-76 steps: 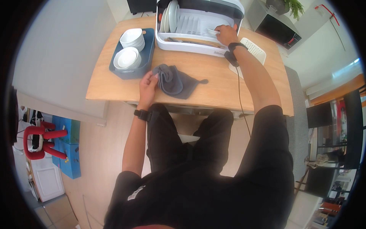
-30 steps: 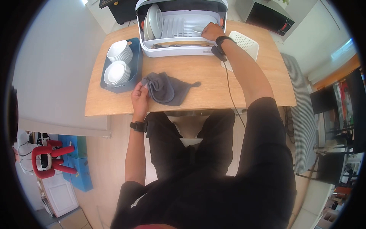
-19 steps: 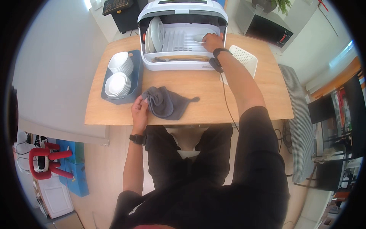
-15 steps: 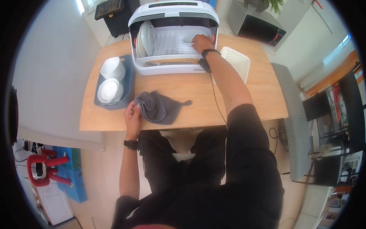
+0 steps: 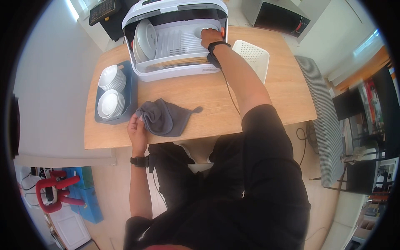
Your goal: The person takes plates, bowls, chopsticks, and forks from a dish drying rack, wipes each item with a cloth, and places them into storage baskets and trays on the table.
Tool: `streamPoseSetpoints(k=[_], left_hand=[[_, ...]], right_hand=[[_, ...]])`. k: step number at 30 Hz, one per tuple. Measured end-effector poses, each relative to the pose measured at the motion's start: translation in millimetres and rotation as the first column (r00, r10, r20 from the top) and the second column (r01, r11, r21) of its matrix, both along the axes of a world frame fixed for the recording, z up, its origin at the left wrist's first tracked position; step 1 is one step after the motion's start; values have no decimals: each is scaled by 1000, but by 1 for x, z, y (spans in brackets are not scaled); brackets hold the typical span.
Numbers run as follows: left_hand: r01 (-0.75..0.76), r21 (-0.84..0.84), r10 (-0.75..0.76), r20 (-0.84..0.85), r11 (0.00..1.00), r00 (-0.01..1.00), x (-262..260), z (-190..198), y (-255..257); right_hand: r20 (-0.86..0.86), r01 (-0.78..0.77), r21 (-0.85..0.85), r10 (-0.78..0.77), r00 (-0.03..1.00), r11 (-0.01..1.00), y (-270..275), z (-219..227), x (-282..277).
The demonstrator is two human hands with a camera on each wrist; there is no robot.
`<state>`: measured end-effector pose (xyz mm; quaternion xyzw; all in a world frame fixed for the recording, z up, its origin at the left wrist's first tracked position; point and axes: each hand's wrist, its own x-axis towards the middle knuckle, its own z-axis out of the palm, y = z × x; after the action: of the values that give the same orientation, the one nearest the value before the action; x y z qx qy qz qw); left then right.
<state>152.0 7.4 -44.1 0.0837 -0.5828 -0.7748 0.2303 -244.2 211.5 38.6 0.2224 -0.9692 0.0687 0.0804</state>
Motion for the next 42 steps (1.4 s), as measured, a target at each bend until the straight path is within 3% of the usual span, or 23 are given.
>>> streamPoseSetpoints(k=[7, 10, 12, 18, 27, 30, 33, 36, 39, 42], left_hand=[[14, 1, -14, 0, 1000, 1000, -1, 0, 0], [-15, 15, 15, -12, 1000, 1000, -2, 1, 1], [5, 17, -5, 5, 1000, 1000, 0, 0, 0], [6, 54, -6, 1, 999, 1000, -1, 2, 2], [9, 34, -8, -34, 999, 999, -2, 0, 1], [-12, 9, 12, -20, 1000, 1000, -3, -1, 1], [-35, 32, 35, -3, 999, 999, -4, 1, 4], [-22, 64, 24, -26, 998, 999, -3, 1, 4], [5, 98, 0, -53, 995, 999, -6, 1, 4], [4, 95, 3, -72, 995, 997, -2, 8, 10]], right_hand=[[19, -10, -5, 11, 1000, 1000, 0, 5, 2], [-33, -50, -27, 49, 998, 998, -3, 1, -1], [-59, -79, 54, 82, 995, 995, -2, 0, -2], [-173, -49, 95, 65, 983, 994, 0, -7, -6], [-105, 4, 143, 12, 994, 990, -3, 4, 6], [-142, 40, 182, -14, 990, 982, -7, -2, -6], [-61, 41, 201, -29, 998, 979, -8, -3, -22], [-182, -62, -135, 36, 983, 989, -17, 21, 6], [-222, -127, -149, 92, 971, 981, -42, 54, 39], [-224, -298, -182, 256, 940, 937, -71, 61, 68]])
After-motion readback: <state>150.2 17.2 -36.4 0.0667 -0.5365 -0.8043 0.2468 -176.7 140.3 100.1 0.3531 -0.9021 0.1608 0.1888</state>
